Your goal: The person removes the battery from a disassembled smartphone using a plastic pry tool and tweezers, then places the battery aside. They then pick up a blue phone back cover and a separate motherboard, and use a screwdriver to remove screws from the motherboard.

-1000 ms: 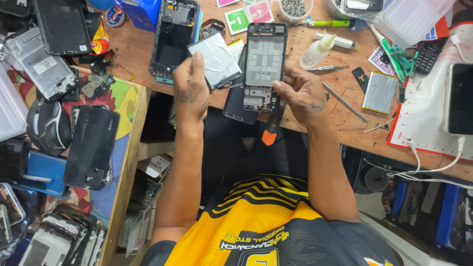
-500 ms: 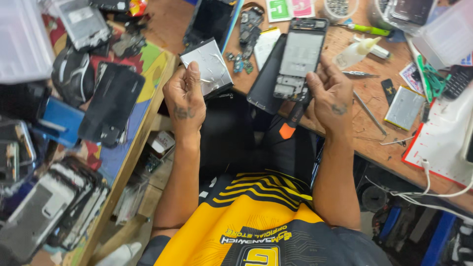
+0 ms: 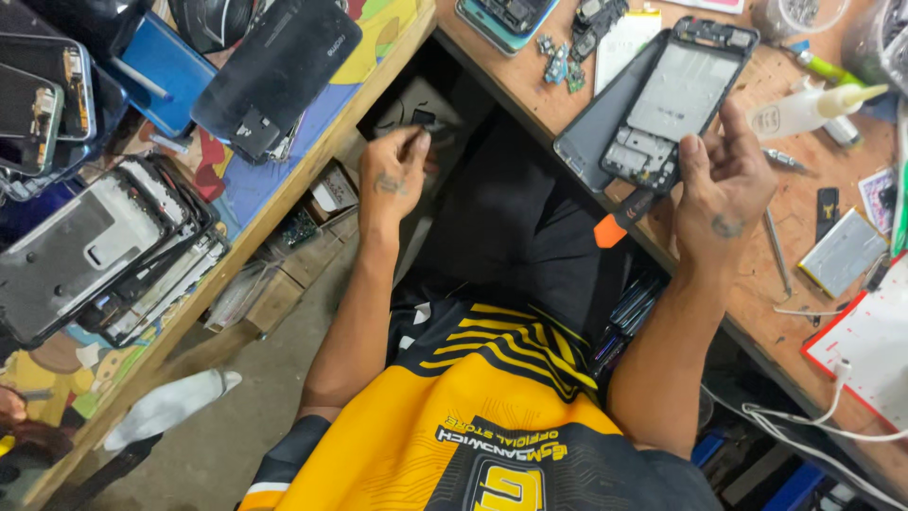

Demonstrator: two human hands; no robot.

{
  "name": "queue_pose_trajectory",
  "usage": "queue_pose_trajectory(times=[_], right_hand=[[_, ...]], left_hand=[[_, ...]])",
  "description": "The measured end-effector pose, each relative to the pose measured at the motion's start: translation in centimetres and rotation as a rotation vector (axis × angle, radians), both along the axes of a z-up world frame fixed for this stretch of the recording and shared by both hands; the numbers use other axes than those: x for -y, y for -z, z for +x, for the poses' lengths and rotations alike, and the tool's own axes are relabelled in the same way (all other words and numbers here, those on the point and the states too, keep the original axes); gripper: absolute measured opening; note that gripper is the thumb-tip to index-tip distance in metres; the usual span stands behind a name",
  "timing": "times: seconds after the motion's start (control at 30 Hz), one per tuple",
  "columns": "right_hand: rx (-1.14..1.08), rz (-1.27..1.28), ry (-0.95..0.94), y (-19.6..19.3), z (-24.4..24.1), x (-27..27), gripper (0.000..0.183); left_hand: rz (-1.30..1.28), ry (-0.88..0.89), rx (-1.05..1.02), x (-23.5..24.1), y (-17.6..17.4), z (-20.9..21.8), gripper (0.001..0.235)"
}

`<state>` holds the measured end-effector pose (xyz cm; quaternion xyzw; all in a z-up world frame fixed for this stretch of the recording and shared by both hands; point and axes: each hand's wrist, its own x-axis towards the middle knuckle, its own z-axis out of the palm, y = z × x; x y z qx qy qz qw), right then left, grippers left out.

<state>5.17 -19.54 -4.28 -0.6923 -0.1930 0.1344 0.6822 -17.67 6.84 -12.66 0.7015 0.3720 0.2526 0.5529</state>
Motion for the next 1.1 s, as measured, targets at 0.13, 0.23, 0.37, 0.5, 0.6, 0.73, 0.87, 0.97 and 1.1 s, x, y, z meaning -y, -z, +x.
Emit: queue_pose_trajectory(times=[0.13, 0.23, 0.37, 0.5, 0.6, 0.73, 0.87, 0.97, 1.1], right_hand=[[0.026, -0.050, 0.043, 0.9, -0.3, 0.8, 0.052], [0.033, -0.099, 0.069, 0.8, -0.3, 0.9, 0.053], [0.048, -0.125, 0.089, 1.3, -0.5, 1.0, 0.054], [-0.014, -0.068, 0.097, 0.9, -0.5, 1.2, 0.053], [-0.058, 0.013, 0.092, 0.8, -0.3, 1.0, 0.053], [-0.047, 0.029, 0.067, 0.7, -0.8, 0.7, 0.053], [0.045, 0.058, 0.079, 1.0, -0.7, -0.3, 0.053], [-0.091, 0.200, 0.027, 1.2, -0.6, -0.1, 0.054], [-0.188, 0.325, -0.020, 0.5, -0.7, -0.5, 0.053]], left_hand=[[0.045, -0.081, -0.014, -0.6, 11.7, -0.2, 0.021], [0.215, -0.144, -0.019, -1.3, 18.3, 1.6, 0.020], [0.129, -0.148, -0.325, -1.9, 22.5, 4.1, 0.019], [0.115, -0.207, -0.478, -4.2, 23.5, 6.3, 0.017], [0.112, -0.241, -0.541, -5.8, 23.6, 7.7, 0.016], [0.119, -0.281, -0.581, -5.8, 23.8, 6.4, 0.015], [0.164, -0.327, -0.458, -4.4, 22.9, 6.5, 0.015], [0.203, -0.314, -0.249, -2.5, 20.9, 6.5, 0.015], [0.218, -0.361, 0.048, 1.2, 13.7, 4.7, 0.015]])
